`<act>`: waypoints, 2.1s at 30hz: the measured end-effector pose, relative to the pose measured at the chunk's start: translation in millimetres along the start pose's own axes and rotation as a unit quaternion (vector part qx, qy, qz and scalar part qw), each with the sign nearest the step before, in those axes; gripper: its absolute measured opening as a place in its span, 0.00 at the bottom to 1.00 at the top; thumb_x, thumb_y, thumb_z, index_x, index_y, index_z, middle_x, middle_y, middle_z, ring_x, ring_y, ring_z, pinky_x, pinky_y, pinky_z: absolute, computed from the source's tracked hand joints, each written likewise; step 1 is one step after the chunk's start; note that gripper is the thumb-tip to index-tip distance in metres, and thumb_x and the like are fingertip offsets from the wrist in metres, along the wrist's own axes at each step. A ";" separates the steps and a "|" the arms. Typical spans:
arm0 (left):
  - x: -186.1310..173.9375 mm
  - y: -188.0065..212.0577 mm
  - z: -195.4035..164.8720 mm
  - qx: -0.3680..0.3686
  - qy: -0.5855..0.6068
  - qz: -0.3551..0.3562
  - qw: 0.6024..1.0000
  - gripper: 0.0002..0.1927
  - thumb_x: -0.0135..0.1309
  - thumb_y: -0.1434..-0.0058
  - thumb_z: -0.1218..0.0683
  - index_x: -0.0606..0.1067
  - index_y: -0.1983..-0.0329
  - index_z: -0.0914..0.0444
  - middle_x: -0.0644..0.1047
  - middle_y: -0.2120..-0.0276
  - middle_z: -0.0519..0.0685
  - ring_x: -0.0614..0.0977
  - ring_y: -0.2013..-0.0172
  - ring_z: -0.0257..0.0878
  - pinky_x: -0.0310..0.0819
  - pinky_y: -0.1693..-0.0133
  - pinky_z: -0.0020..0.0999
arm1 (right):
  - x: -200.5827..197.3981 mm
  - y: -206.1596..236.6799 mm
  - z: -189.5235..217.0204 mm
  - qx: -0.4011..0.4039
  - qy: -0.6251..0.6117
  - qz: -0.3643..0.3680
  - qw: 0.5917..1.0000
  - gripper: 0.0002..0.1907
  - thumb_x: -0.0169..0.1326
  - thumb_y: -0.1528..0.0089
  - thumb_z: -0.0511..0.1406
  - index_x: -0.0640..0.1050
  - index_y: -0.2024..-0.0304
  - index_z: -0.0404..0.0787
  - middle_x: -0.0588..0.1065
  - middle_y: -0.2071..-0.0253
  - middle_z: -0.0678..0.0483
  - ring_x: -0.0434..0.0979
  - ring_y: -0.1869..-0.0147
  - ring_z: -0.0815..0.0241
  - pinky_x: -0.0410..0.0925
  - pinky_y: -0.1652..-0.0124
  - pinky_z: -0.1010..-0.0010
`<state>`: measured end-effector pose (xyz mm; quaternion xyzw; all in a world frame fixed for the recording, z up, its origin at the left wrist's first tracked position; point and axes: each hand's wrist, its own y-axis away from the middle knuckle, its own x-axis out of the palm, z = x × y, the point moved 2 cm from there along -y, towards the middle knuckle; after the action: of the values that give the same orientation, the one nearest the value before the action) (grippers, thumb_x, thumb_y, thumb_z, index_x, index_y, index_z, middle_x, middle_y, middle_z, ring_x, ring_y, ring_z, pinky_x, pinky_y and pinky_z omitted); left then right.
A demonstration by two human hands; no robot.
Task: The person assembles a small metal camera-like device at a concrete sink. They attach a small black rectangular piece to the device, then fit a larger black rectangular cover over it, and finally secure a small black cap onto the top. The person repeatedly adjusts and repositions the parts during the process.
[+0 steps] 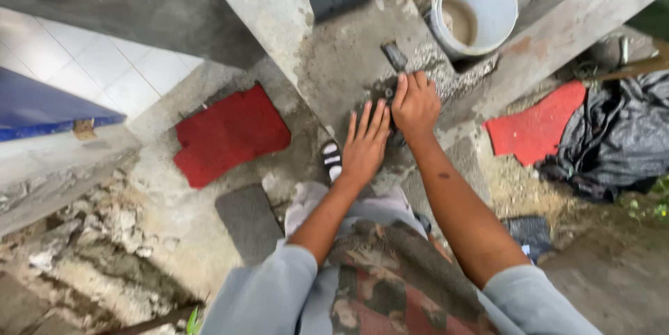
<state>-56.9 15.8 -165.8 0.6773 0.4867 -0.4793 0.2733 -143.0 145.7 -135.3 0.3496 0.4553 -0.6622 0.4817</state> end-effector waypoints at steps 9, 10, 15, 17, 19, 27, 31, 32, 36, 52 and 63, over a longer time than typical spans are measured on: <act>-0.1 1.2 -0.2 -0.020 0.010 -0.017 1.000 0.27 0.46 0.26 0.51 0.62 0.25 0.61 0.57 0.24 0.48 0.56 0.24 0.50 0.50 0.28 0.56 | -2.4 1.1 -3.4 -0.008 -0.027 -0.014 1.000 0.17 0.44 0.27 0.39 0.81 0.57 0.38 0.75 0.57 0.49 0.74 0.59 0.44 0.69 0.61 0.56; 1.0 -0.5 -0.4 -0.019 0.015 -0.015 1.000 0.27 0.46 0.25 0.51 0.62 0.25 0.61 0.57 0.23 0.47 0.56 0.24 0.50 0.50 0.27 0.55 | -1.8 1.9 -3.9 -0.014 -0.029 -0.018 0.999 0.16 0.44 0.26 0.39 0.81 0.57 0.38 0.75 0.56 0.49 0.74 0.58 0.44 0.69 0.60 0.56; -3.3 0.3 0.6 -0.020 0.020 0.025 0.999 0.29 0.46 0.26 0.51 0.61 0.24 0.61 0.56 0.23 0.46 0.56 0.24 0.49 0.52 0.28 0.54 | 4.4 6.7 -5.2 0.012 -0.003 0.005 1.000 0.16 0.45 0.26 0.40 0.81 0.58 0.40 0.75 0.57 0.50 0.75 0.57 0.44 0.69 0.60 0.55; -11.0 6.3 1.1 -0.021 0.029 0.014 0.999 0.28 0.46 0.27 0.51 0.61 0.25 0.60 0.56 0.24 0.47 0.55 0.25 0.50 0.52 0.29 0.56 | 4.2 8.2 -5.4 -0.001 0.001 -0.026 1.000 0.16 0.44 0.25 0.40 0.81 0.56 0.40 0.75 0.57 0.50 0.75 0.57 0.45 0.70 0.59 0.55; -15.9 6.8 2.2 -0.011 0.020 0.017 1.000 0.28 0.47 0.30 0.50 0.62 0.27 0.59 0.56 0.25 0.48 0.55 0.26 0.53 0.52 0.31 0.59 | 5.0 7.7 -5.9 -0.001 -0.005 -0.023 1.000 0.17 0.45 0.26 0.40 0.82 0.57 0.39 0.76 0.58 0.49 0.75 0.59 0.44 0.70 0.62 0.56; 0.5 -48.6 26.6 -0.028 0.052 -0.022 0.998 0.27 0.45 0.25 0.52 0.61 0.24 0.61 0.56 0.23 0.46 0.55 0.24 0.49 0.54 0.29 0.52 | 29.3 -36.2 3.5 0.021 0.049 0.035 0.998 0.18 0.48 0.27 0.43 0.82 0.63 0.42 0.77 0.59 0.52 0.77 0.60 0.43 0.71 0.65 0.53; 1.9 -34.1 26.7 -0.018 0.053 0.002 0.998 0.29 0.44 0.25 0.52 0.60 0.23 0.63 0.56 0.23 0.46 0.55 0.23 0.49 0.54 0.28 0.51 | 30.0 -35.8 0.1 0.009 0.029 0.024 0.999 0.17 0.49 0.26 0.44 0.81 0.63 0.41 0.76 0.59 0.51 0.77 0.59 0.44 0.71 0.65 0.56; 1.6 -28.0 23.5 -0.002 0.039 0.000 0.999 0.28 0.44 0.25 0.52 0.60 0.23 0.62 0.56 0.23 0.45 0.55 0.23 0.49 0.54 0.28 0.50 | 26.9 -31.7 -2.6 0.004 0.021 -0.003 1.000 0.16 0.50 0.27 0.43 0.80 0.63 0.40 0.76 0.59 0.51 0.77 0.58 0.45 0.71 0.67 0.57; 1.0 3.6 6.5 0.006 0.025 0.030 0.999 0.28 0.44 0.26 0.52 0.61 0.23 0.59 0.56 0.23 0.42 0.55 0.24 0.47 0.54 0.28 0.50 | 17.2 -14.6 -15.8 0.037 -0.007 -0.022 0.999 0.16 0.49 0.26 0.41 0.78 0.63 0.40 0.74 0.60 0.51 0.76 0.57 0.46 0.70 0.63 0.55; 1.8 -42.3 26.1 0.071 0.095 0.031 0.992 0.28 0.47 0.26 0.51 0.61 0.23 0.56 0.58 0.24 0.43 0.55 0.24 0.51 0.50 0.27 0.51 | 16.7 -31.4 -19.8 0.039 -0.044 -0.038 0.998 0.15 0.46 0.26 0.40 0.77 0.61 0.39 0.73 0.60 0.51 0.74 0.58 0.46 0.69 0.62 0.55; -6.3 -46.8 21.1 0.146 0.057 -0.026 0.987 0.29 0.52 0.30 0.56 0.65 0.25 0.55 0.60 0.24 0.45 0.58 0.24 0.51 0.52 0.26 0.54 | 6.7 -28.7 -36.8 0.082 -0.151 -0.029 0.985 0.17 0.38 0.24 0.38 0.78 0.56 0.39 0.74 0.58 0.47 0.77 0.56 0.43 0.70 0.58 0.55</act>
<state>-108.5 13.2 -163.9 0.7235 0.4435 -0.5125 0.1310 -171.6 181.6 -146.2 0.2707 0.3316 -0.7558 0.4954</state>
